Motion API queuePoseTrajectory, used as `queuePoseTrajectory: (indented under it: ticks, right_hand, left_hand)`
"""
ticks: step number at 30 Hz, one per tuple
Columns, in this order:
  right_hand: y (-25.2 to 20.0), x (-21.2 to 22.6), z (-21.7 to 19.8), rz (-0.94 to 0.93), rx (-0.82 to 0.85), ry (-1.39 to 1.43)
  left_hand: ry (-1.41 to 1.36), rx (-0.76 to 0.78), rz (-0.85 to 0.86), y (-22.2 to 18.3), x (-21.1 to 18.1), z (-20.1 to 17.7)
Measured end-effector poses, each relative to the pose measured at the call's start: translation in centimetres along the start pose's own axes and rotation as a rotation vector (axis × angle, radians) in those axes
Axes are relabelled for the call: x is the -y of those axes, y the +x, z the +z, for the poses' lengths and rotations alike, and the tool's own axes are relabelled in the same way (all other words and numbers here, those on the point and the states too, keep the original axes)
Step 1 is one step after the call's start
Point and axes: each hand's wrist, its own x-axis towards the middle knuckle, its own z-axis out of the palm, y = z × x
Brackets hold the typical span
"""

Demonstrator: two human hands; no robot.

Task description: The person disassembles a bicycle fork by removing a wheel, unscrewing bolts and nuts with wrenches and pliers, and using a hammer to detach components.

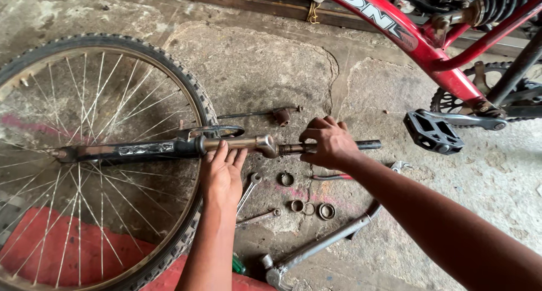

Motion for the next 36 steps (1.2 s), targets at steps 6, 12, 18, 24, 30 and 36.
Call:
queuePoseTrajectory:
  ticks: [6,12,18,24,30,36]
  right_hand:
    - [-0.9,-1.2,0.1,-0.041,-0.084,0.057]
    - [-0.5,-0.4,-3.3,-0.058,-0.147,0.038]
    - [-1.5,-0.2,-6.4,-0.056,-0.130,0.069]
    - [-4.6,-1.8,-8.9,-0.018,-0.067,0.017]
    - [-6.5,-4.6,-10.2,0.018,-0.121,0.027]
    - [-6.7,-6.4,-10.0,0.002,-0.055,-0.003]
  left_hand:
    - [0.141,-0.171,0.060,-2.0,-1.1,1.5]
    - [0.054,-0.115,0.164,-1.4,-3.7,3.8]
    - [0.109,-0.177,0.187,-1.2,-5.2,4.0]
    - [0.061,-0.069,0.154,1.6,-4.9,1.6]
    - [0.063,-0.072,0.134,2.6,-4.9,1.0]
    - [0.079,-0.106,0.127,1.6,-5.4,1.3]
